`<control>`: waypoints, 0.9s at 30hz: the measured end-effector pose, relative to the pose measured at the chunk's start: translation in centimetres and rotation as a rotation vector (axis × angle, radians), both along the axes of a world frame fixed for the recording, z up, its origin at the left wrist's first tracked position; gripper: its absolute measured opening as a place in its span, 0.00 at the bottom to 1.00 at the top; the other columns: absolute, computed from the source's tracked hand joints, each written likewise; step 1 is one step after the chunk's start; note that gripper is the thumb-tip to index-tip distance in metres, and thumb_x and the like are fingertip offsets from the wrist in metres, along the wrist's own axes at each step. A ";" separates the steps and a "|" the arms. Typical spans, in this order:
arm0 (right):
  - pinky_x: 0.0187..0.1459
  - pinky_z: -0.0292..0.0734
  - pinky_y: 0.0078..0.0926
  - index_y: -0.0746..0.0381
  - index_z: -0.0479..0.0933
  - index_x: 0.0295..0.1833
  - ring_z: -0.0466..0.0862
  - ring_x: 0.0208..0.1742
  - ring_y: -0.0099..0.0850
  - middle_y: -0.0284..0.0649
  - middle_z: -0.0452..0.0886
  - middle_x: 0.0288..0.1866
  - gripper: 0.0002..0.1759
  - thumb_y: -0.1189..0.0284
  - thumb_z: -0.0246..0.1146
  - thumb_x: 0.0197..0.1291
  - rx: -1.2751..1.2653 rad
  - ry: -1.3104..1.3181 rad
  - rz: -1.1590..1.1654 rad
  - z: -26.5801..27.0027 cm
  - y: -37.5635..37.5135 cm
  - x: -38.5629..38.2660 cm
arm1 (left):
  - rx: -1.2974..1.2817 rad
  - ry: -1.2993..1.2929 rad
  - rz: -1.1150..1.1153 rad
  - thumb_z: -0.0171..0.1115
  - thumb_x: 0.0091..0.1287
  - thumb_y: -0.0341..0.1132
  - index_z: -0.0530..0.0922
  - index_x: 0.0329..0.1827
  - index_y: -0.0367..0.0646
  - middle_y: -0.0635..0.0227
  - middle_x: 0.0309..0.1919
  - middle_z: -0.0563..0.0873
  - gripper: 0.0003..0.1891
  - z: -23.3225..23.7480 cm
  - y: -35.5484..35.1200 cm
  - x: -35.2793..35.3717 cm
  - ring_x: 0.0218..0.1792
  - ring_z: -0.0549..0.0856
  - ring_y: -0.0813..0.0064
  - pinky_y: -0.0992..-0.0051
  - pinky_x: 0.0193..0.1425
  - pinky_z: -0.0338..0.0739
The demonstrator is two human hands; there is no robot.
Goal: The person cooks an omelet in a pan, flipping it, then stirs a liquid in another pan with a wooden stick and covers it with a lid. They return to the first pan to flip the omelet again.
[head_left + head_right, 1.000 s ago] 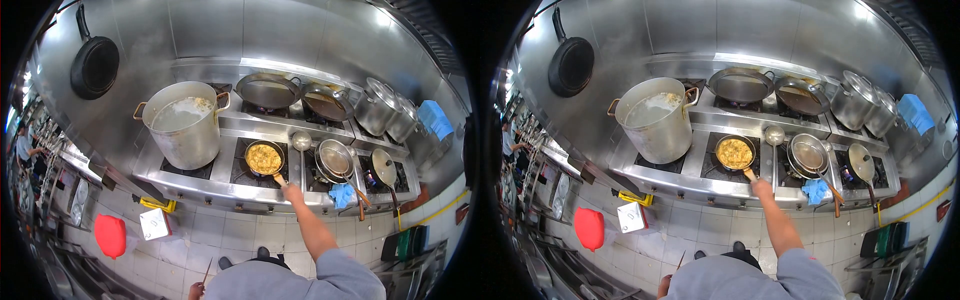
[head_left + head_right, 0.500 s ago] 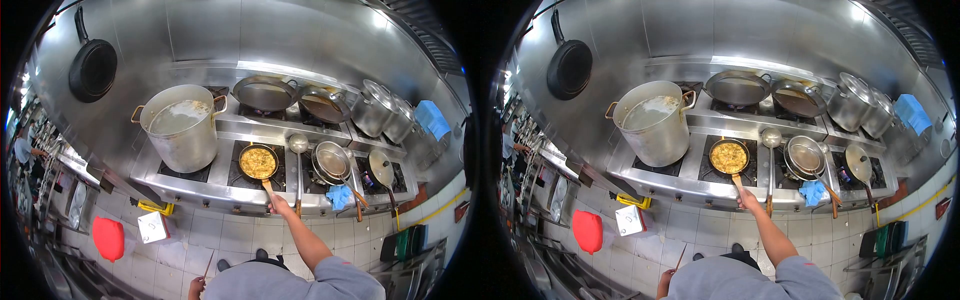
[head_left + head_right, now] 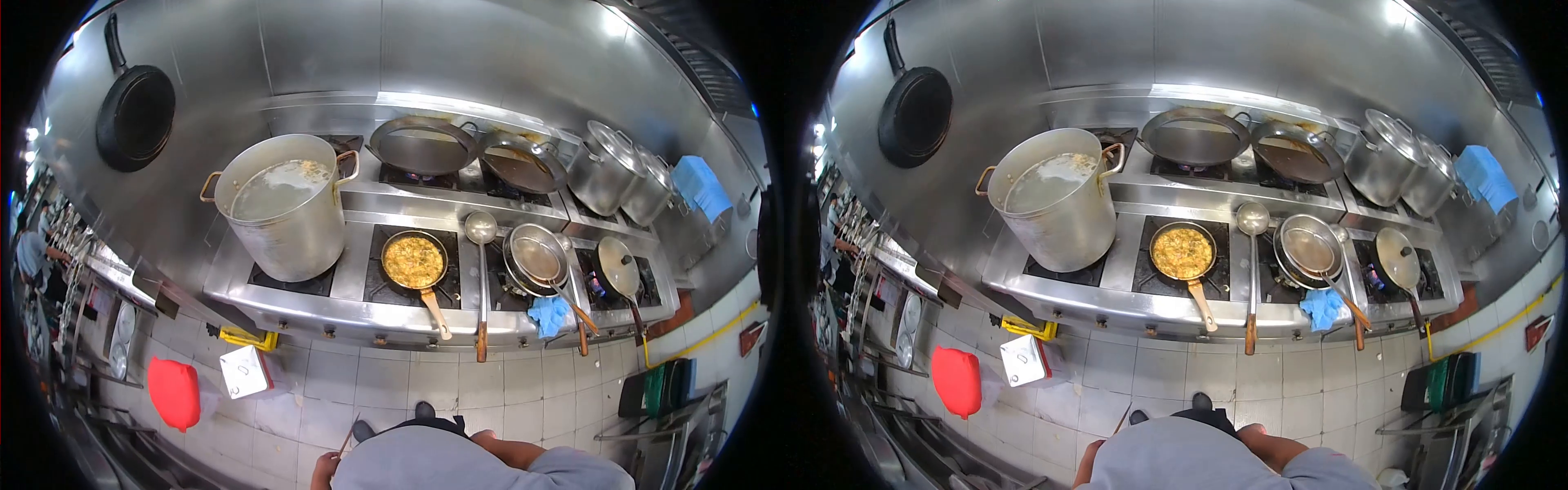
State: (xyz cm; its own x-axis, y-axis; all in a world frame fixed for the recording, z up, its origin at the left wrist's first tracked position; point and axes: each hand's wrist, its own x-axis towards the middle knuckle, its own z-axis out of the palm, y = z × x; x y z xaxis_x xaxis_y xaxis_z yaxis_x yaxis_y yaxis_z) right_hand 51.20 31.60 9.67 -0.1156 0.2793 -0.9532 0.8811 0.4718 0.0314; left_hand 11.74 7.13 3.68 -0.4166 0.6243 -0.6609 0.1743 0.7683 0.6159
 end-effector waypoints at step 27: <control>0.26 0.72 0.26 0.64 0.68 0.43 0.75 0.24 0.27 0.37 0.74 0.23 0.17 0.62 0.58 0.55 0.941 1.108 -0.667 9.2 25.7 -15.1 | -0.094 -0.045 0.074 0.57 0.52 0.33 0.79 0.42 0.43 0.65 0.21 0.81 0.14 -0.2 0.4 0.3 0.20 0.78 0.75 0.74 0.19 0.72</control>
State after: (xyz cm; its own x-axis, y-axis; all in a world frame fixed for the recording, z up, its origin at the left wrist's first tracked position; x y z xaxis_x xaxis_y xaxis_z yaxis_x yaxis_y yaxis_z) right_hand 36.08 57.26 18.86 -0.2241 0.9734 0.0470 0.6971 0.1938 -0.6903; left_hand 12.01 7.56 3.52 -0.4279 0.5273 -0.7341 0.0892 0.8329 0.5462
